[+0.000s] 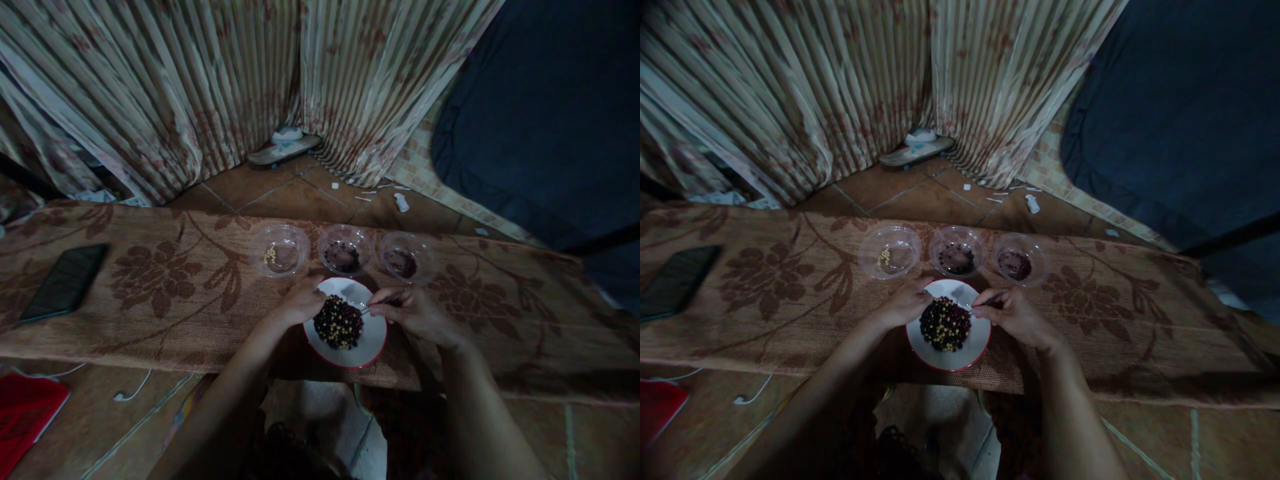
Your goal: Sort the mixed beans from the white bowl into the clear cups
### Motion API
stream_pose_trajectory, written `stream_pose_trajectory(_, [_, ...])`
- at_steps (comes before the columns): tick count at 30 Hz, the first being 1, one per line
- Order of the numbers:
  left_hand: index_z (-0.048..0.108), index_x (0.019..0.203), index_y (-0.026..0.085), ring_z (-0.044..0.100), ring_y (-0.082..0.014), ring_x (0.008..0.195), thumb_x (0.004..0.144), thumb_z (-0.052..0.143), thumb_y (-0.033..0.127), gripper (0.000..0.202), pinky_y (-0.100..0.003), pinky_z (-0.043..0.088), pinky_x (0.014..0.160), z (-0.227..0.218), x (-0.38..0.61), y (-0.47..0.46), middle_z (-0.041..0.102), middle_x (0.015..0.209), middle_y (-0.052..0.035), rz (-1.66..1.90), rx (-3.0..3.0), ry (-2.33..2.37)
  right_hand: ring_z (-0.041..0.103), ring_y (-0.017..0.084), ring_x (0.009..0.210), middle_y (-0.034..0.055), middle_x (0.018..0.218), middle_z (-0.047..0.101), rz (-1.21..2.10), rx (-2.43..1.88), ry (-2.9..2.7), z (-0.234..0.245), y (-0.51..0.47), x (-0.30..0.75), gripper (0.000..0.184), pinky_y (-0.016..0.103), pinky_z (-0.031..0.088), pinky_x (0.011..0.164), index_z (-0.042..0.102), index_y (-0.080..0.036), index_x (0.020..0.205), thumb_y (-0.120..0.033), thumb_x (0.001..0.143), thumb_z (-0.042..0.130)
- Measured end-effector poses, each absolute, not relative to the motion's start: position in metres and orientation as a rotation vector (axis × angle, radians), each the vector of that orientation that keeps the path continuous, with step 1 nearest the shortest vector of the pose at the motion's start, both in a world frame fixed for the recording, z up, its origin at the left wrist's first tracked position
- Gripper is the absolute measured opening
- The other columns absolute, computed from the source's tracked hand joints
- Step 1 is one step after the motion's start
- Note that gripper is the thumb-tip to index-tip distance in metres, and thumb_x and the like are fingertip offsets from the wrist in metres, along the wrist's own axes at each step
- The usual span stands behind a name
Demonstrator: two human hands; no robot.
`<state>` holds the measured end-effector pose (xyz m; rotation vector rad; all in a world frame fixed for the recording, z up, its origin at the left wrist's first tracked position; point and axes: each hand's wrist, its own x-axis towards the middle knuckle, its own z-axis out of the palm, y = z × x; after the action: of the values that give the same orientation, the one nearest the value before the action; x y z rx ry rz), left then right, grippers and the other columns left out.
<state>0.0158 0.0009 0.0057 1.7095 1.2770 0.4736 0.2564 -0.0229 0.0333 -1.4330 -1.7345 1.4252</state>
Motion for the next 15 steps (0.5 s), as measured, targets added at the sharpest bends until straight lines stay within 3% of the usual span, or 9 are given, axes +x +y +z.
stream_pose_trajectory(15, [0.063,0.101,0.017,0.064,-0.0218,0.096,0.079,0.045,0.012,0.029,-0.036,0.049,0.089,0.0074,0.0164,-0.0002,0.070,0.104,-0.0084,0.452,1.701,1.312,0.054,0.013,0.057,0.0006,0.064,0.067,1.409,-1.393,-1.730,0.0337,-0.0230,0.2546,0.029,0.027,0.045,0.054,0.074,-0.018,0.079,-0.046,0.072,0.073])
